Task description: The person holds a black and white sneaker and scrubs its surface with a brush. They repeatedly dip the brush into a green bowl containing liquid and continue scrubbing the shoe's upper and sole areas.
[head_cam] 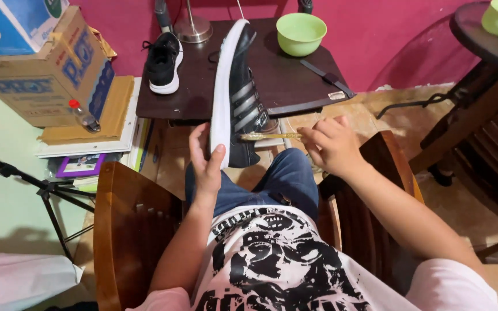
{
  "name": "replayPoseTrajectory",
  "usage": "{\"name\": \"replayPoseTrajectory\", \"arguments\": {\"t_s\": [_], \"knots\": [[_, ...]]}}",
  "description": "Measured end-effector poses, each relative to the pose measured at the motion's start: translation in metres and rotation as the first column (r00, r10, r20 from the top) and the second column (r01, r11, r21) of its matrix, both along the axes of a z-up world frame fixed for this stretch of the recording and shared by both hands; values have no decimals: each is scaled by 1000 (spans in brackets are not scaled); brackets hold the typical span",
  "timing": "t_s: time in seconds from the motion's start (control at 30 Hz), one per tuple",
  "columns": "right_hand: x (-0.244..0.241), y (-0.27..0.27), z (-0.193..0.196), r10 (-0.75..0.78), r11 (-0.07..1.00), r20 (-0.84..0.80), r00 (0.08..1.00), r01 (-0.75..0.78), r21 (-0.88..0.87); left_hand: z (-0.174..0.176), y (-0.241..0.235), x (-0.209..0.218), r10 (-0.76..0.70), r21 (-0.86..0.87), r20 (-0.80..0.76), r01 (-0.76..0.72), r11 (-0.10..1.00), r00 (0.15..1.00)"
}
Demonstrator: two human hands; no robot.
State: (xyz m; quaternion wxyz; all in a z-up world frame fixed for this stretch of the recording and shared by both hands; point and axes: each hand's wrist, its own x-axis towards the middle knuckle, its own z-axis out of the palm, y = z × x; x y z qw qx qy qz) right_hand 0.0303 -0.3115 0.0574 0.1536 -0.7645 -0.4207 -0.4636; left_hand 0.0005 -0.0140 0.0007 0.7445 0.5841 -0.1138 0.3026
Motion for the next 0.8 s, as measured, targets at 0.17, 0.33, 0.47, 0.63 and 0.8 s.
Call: {"name": "replayPoseTrajectory", "arguments": {"t_s": [0.17,0.33,0.47,0.63,0.8], "knots": [[4,-4,0,-44,997,-73,996,48,59,-2,-5,-2,-2,-13,-10,2,1000,1000],[5,-3,-1,-27,997,-82,996,33,72,2,-6,-5,-2,9,7,2,1000,1000],[6,-4,-9,-14,998,-78,997,19,63,3,-7,-7,3,4,-6,-3,1000,1000],[7,-2,-11,-66,990,-118,991,80,115,-4,-8,-5,4,3,-17,-4,1000,1000],[-1,6,-13,-15,998,-118,993,21,51,-23,-7,4,13,-3,-28,-13,1000,1000]]}}
